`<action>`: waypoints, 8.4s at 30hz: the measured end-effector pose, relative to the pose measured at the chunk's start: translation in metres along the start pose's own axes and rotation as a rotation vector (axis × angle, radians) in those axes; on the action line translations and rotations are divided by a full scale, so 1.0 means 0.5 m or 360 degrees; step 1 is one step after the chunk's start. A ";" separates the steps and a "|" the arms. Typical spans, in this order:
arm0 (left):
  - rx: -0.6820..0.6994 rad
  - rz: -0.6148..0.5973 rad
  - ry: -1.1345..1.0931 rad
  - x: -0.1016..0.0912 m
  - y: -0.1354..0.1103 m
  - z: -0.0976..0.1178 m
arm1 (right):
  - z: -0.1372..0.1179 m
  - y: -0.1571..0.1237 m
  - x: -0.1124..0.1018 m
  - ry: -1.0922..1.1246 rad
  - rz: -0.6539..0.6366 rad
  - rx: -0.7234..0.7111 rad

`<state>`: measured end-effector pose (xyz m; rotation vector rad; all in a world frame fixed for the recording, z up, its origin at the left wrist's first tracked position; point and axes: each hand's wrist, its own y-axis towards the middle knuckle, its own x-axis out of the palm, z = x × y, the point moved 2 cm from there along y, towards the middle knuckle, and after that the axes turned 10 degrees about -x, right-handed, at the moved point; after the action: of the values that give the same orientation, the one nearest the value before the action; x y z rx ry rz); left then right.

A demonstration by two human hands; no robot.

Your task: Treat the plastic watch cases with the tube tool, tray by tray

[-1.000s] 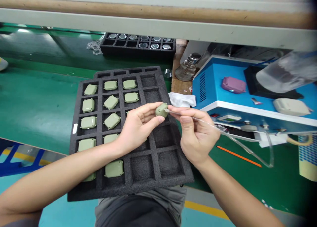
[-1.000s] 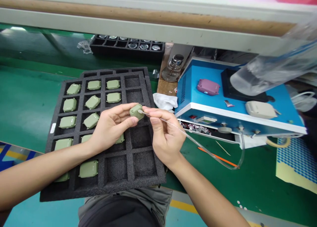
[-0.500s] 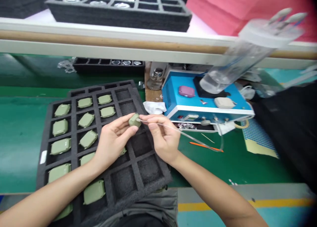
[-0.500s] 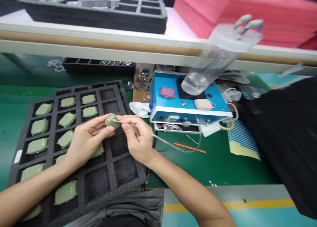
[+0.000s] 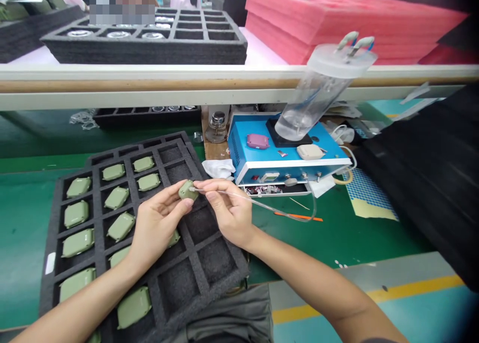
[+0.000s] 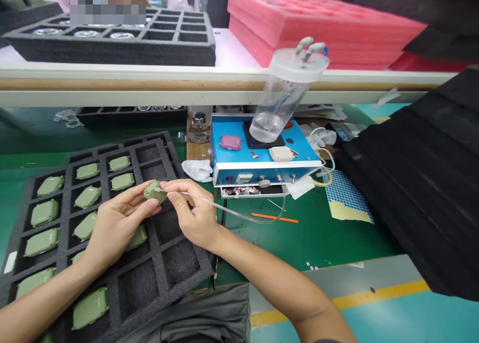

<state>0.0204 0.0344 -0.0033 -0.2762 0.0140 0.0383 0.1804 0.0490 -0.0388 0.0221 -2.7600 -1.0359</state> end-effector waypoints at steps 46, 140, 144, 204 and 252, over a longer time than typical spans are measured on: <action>0.0038 -0.0013 0.0025 -0.003 0.001 -0.008 | -0.003 -0.003 0.001 0.0108 0.0026 0.0028; 0.0439 -0.0105 0.0218 0.002 0.005 -0.029 | -0.040 -0.016 -0.011 -0.0281 -0.0030 -0.0223; 0.0424 -0.0098 0.0235 0.001 0.006 -0.030 | -0.037 -0.017 -0.011 -0.0244 -0.0037 -0.0205; 0.0342 0.0093 0.0515 -0.004 0.007 0.009 | -0.028 0.008 -0.003 -0.0181 -0.0106 -0.0102; 0.0352 -0.0007 0.0342 -0.004 0.007 -0.002 | -0.024 -0.004 -0.004 -0.0129 -0.0096 -0.0102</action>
<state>0.0181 0.0372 -0.0052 -0.0583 0.2299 0.0024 0.1842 0.0398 -0.0319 0.0559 -2.8126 -1.1647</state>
